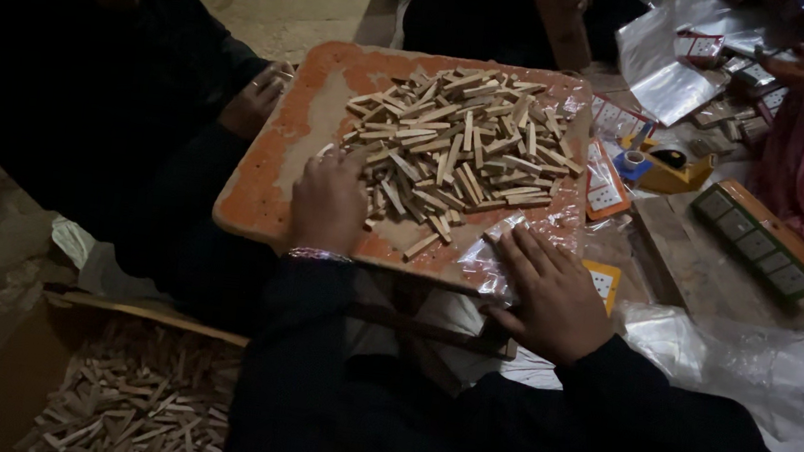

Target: The person sits on the floor and packs wooden clothespins into a clear plastic bag, picking them one at a time from a pile on a low table and arranging them in rows inside the bag. Other people nearby handle clothespin boxes and bags.

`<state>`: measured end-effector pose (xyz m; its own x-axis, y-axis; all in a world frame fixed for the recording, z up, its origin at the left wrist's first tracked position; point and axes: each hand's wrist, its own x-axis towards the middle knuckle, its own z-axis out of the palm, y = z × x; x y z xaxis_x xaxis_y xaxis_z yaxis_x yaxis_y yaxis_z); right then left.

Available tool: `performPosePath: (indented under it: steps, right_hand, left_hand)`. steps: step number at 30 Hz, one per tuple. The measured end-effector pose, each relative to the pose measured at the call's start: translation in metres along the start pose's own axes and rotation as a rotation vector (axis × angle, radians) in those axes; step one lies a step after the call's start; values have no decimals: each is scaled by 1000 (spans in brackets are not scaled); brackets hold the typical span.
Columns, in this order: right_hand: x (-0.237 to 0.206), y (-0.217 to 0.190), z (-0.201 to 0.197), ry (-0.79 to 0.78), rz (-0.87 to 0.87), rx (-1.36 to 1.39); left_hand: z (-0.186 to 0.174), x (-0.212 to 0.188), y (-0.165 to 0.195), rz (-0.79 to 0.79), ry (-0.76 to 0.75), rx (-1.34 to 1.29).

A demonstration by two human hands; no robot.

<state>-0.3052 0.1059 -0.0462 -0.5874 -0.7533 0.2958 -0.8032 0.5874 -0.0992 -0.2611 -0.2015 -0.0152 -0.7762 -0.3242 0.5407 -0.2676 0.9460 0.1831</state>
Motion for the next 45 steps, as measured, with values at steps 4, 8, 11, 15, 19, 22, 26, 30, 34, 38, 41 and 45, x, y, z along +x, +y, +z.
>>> performPosePath:
  steps: [4,8,11,15,19,22,26,30,34,38,41,45]
  right_hand:
    - [1,0,-1,-7,-6,-21]
    - [1,0,-3,-9,3,3]
    - [-1,0,-5,33,-18,12]
    - [-2,0,-5,46,-24,36]
    - [-2,0,-4,47,-12,26]
    - [-2,-1,-4,41,-6,18]
    - [-3,-2,-4,10,15,24]
    - [-3,-1,-5,22,-6,16]
    - [-2,-2,-5,0,8,1]
    - [-4,-2,-5,1,17,18]
    - [-3,-1,-5,28,1,20]
    - [-2,-1,-6,0,16,-12]
  left_hand:
    - [7,5,1,-35,-74,5]
    - [0,2,3,-136,-73,-75]
    - [-9,-13,5,-197,61,-242]
    - [-12,-38,8,-273,125,-446]
    - [-8,-62,23,-378,-9,-633]
    - [-4,-75,39,-397,-126,-700]
    - [-7,-81,53,-252,-45,-504]
    - [-13,-77,51,-249,-157,-343]
    - [-14,-79,50,-192,-94,-392]
    - [-7,-78,52,-189,-117,-423]
    - [-4,-74,55,-122,-95,-417]
    - [-10,-71,60,-166,-162,-405]
